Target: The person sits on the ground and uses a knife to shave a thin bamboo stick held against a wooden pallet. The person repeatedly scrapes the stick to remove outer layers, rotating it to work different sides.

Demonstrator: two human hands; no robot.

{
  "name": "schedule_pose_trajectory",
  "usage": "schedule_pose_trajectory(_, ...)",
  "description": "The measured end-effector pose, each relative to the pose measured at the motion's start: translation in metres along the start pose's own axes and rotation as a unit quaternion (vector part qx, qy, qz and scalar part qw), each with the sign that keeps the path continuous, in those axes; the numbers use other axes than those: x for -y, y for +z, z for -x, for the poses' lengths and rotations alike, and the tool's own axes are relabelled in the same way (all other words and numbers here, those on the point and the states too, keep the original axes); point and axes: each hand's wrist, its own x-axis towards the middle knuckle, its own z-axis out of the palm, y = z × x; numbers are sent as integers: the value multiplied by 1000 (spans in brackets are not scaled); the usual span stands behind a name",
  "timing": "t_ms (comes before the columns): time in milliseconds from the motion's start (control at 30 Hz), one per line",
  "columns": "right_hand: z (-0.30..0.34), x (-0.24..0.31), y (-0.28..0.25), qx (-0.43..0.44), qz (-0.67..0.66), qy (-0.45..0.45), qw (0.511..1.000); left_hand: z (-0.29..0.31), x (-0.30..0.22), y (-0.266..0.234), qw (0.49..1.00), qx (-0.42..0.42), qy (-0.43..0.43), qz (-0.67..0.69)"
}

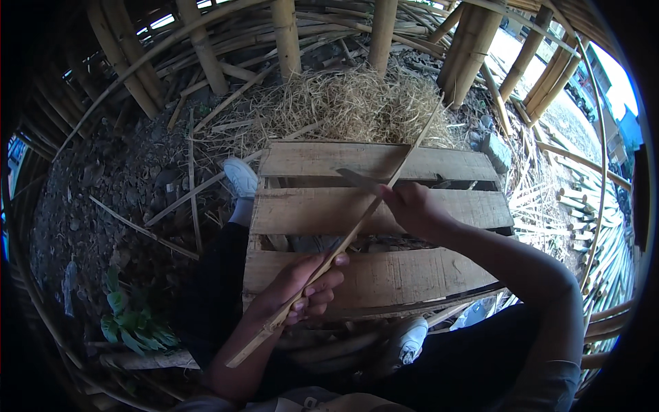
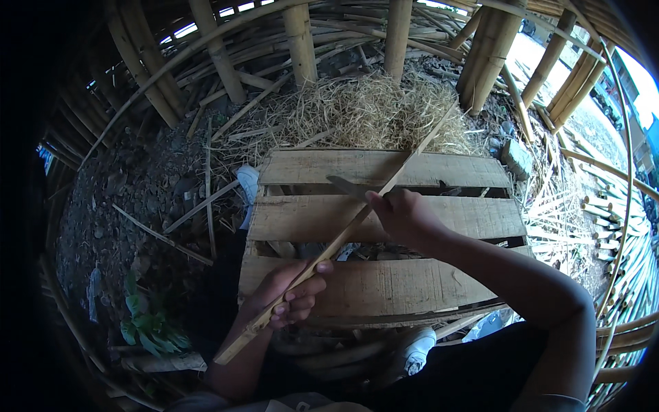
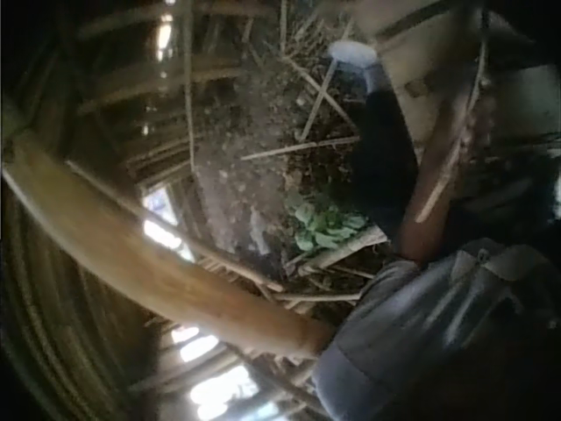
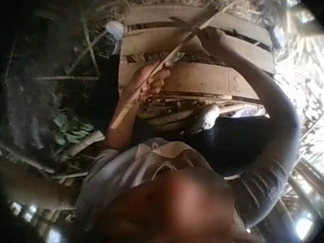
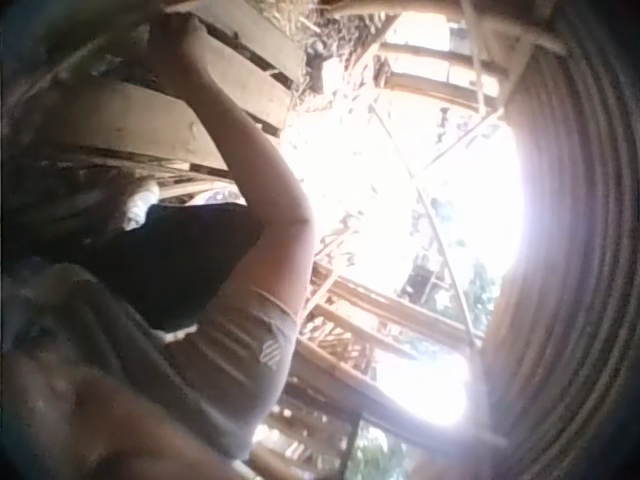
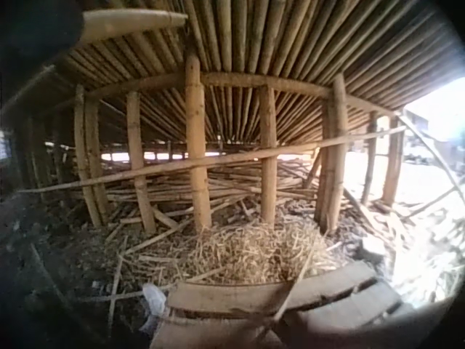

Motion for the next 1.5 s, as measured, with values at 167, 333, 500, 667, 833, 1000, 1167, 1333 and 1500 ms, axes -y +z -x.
schedule_pose_trajectory(167,28,2,22,-27,-20,-164,986,-4,2,-1,1000,5,-2,-1)
schedule_pose_trajectory(333,-5,-2,0,23,11,-12,1000,-2,3,0,998,-23,-7,-50)
schedule_pose_trajectory(500,21,8,10,39,12,-118,992,0,-1,10,994,-72,-20,-80)
schedule_pose_trajectory(667,0,8,6,38,54,-44,997,2,2,20,979,-117,-15,-166)
schedule_pose_trajectory(833,10,18,-1,19,1,-53,998,-4,3,-3,990,-58,-3,-129)
schedule_pose_trajectory(1000,38,22,13,39,70,-78,994,-1,5,4,989,-95,6,-115)
schedule_pose_trajectory(1167,8,3,1,12,56,-44,997,-5,2,1,994,-57,12,-89)
schedule_pose_trajectory(1333,18,26,-8,71,21,11,997,0,4,-7,997,-63,2,-51)
schedule_pose_trajectory(1500,26,-7,16,-24,57,-40,997,-3,5,6,995,-65,6,-72)
